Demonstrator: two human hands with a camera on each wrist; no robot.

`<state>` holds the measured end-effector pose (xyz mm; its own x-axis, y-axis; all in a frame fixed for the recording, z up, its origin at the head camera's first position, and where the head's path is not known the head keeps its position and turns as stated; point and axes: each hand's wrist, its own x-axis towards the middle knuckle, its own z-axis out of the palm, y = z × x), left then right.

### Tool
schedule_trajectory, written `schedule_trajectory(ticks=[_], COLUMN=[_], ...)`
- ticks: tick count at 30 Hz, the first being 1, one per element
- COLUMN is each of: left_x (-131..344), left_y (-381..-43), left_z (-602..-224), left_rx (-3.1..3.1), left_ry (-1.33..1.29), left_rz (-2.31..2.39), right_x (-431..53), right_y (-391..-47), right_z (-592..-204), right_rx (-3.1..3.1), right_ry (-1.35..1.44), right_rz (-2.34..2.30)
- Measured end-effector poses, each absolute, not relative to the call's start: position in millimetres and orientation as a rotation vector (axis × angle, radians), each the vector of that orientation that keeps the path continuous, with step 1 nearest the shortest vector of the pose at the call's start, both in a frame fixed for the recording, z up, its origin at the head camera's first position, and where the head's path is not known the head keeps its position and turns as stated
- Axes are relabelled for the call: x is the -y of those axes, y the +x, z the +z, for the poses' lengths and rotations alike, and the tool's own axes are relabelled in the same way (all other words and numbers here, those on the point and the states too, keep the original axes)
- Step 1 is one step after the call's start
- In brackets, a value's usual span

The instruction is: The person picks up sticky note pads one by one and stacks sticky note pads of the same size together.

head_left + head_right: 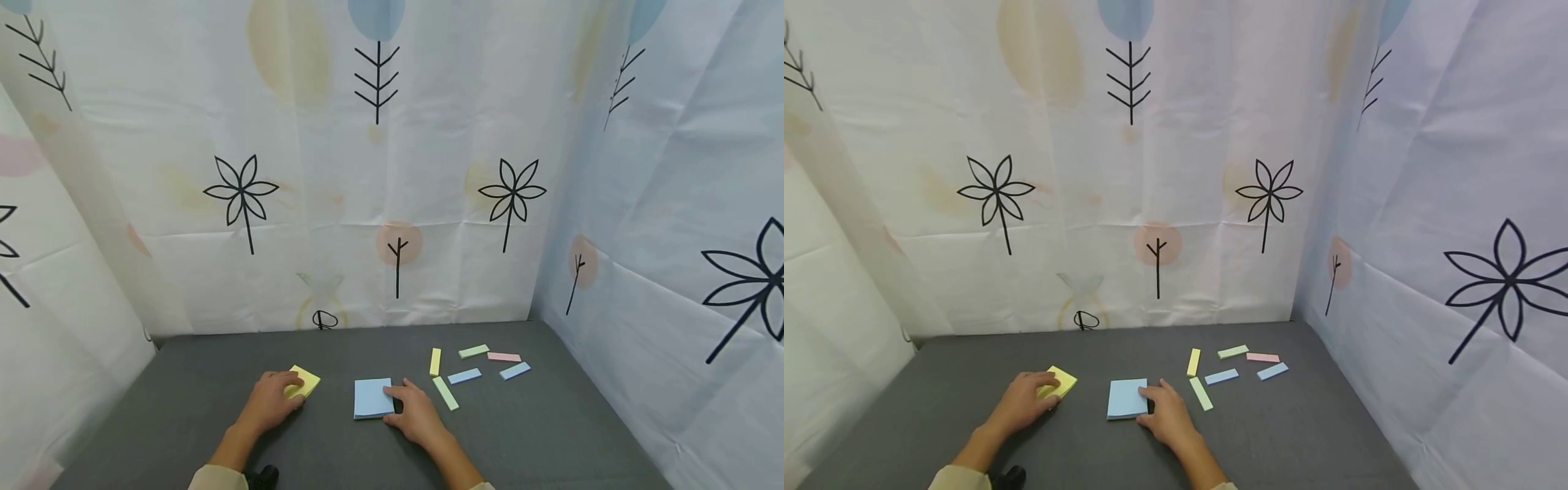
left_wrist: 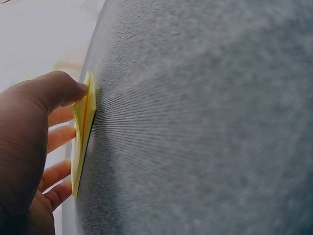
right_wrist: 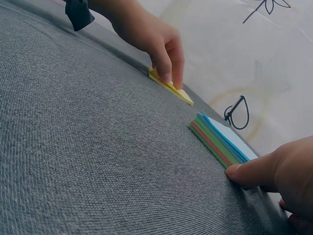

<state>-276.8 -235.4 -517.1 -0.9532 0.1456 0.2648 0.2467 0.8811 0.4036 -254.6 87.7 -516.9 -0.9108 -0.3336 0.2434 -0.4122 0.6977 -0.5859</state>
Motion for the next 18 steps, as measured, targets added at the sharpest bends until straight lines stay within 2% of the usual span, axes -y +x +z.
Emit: schedule_trajectory(ticks=[8, 18], left_x=[238.1, 231.4], left_y=[-275.8, -275.9], left_z=[-511.4, -511.5], left_rx=[2.839, 2.872], left_ry=[-0.302, -0.318], left_rz=[-0.731, -0.621], right_x=[-87.7, -87.9], right_y=[-254.1, -254.1], right_z=[-518.0, -517.7], right_rx=[2.780, 2.780], right_ry=[0.616, 0.614], right_rz=[1.008, 1.014])
